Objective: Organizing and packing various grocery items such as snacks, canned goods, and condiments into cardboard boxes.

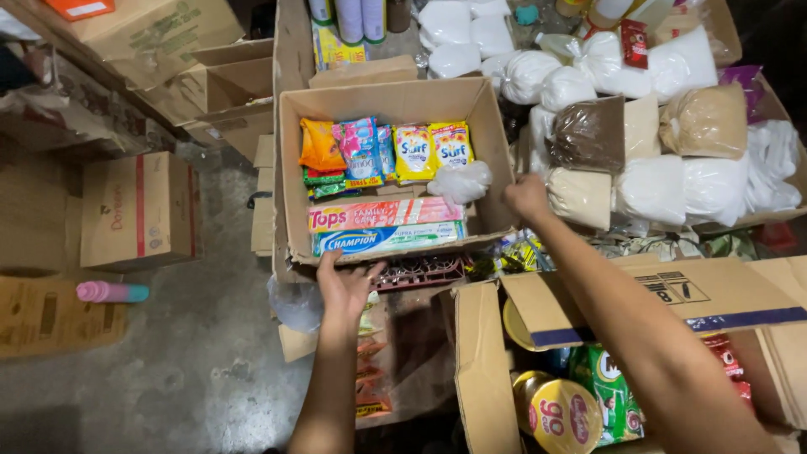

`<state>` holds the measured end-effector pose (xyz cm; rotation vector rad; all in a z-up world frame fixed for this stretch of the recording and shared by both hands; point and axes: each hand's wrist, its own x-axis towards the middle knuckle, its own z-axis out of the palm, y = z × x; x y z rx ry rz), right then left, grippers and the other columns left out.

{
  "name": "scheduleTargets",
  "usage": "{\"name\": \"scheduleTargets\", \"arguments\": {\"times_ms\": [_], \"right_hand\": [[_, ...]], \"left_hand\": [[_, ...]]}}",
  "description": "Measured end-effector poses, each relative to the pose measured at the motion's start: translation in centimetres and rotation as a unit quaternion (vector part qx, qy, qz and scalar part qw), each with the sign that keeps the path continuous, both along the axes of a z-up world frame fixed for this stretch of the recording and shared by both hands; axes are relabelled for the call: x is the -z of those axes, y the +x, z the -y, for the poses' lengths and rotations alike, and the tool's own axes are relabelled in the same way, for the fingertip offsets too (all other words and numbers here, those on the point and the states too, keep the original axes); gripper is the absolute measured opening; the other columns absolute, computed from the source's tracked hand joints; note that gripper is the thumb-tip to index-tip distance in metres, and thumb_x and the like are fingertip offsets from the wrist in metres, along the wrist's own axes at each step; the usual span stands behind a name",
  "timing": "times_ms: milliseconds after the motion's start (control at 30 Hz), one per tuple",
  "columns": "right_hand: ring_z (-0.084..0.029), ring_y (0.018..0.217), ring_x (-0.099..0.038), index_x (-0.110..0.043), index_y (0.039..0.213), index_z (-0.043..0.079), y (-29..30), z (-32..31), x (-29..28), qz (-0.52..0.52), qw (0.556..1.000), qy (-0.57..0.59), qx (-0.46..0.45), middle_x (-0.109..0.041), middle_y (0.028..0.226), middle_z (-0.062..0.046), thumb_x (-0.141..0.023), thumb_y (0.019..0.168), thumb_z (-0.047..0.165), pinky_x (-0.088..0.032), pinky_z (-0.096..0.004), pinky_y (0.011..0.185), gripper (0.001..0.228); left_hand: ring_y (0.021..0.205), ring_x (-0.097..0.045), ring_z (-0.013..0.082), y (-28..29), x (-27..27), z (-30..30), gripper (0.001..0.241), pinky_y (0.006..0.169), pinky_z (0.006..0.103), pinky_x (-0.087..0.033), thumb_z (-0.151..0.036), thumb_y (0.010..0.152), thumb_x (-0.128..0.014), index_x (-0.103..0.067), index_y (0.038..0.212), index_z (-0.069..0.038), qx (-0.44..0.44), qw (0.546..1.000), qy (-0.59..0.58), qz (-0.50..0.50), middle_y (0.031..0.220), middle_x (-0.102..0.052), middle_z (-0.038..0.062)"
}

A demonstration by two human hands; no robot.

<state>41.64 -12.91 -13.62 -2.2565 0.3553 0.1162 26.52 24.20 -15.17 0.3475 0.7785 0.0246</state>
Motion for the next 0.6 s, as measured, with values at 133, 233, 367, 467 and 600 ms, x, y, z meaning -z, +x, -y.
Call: {"name": "scheduleTargets", "arguments": {"times_ms": [133, 233, 367, 467, 600], "right_hand": [[-0.033, 0.068, -0.072, -0.075, 0.089, -0.012, 1.6, 0.4, 1.0, -0.02, 1.0, -0.006, 0.019, -0.072, 0.077, -0.024, -0.071, 0.073, 0.006, -0.057, -0.044, 0.063, 0.025], [-0.031, 0.069, -0.072, -0.075, 0.089, -0.012, 2.7, 0.8, 0.0, 0.022, 1.0, -0.017, 0.002, -0.073, 0.078, -0.024, -0.074, 0.071, 0.006, -0.057, -0.042, 0.064, 0.025], [-0.026, 0.074, -0.074, -0.074, 0.106, -0.006, 2.6, -0.2, -1.1, -0.001, 0.999, 0.041, -0.02, -0.075, 0.089, -0.02, -0.071, 0.076, 0.004, -0.059, -0.038, 0.067, 0.032], [-0.023, 0.079, -0.074, -0.072, 0.117, -0.004, 1.4, 1.5, 1.1, -0.021, 0.994, 0.094, -0.042, -0.076, 0.097, -0.018, -0.07, 0.083, 0.006, -0.06, -0.036, 0.07, 0.036], [-0.021, 0.081, -0.071, -0.065, 0.128, -0.003, -0.8, 1.2, -3.2, -0.072, 0.983, 0.145, -0.083, -0.075, 0.106, -0.017, -0.071, 0.09, 0.01, -0.058, -0.036, 0.069, 0.041]], "left_hand": [[0.127, -0.048, 0.045, 1.0, -0.8, 0.2, 0.056, 0.107, 0.0762, -0.034, -0.022, 0.077, -0.056, -0.049, 0.131, -0.006, 0.037, 0.996, -0.062, 0.043, 0.135, -0.052, 0.018], [0.133, -0.046, 0.0513, 2.7, 0.6, 0.2, 0.058, 0.107, 0.0791, -0.036, -0.018, 0.078, -0.058, -0.048, 0.132, 0.001, 0.046, 0.991, -0.051, 0.117, 0.142, -0.05, 0.026], [0.136, -0.043, 0.0507, 2.6, 1.1, -0.2, 0.063, 0.107, 0.0788, -0.036, -0.02, 0.08, -0.059, -0.045, 0.137, -0.001, 0.055, 0.99, -0.054, 0.12, 0.146, -0.046, 0.025], [0.139, -0.04, 0.0506, 1.5, 2.0, -0.3, 0.069, 0.11, 0.0761, -0.037, -0.026, 0.085, -0.064, -0.038, 0.145, -0.004, 0.056, 0.993, -0.046, 0.093, 0.152, -0.037, 0.026], [0.14, -0.039, 0.0507, 1.2, 1.6, -1.3, 0.085, 0.11, 0.0711, -0.039, -0.042, 0.084, -0.072, -0.032, 0.153, -0.013, 0.094, 0.993, 0.006, 0.071, 0.159, -0.026, 0.026]]}}
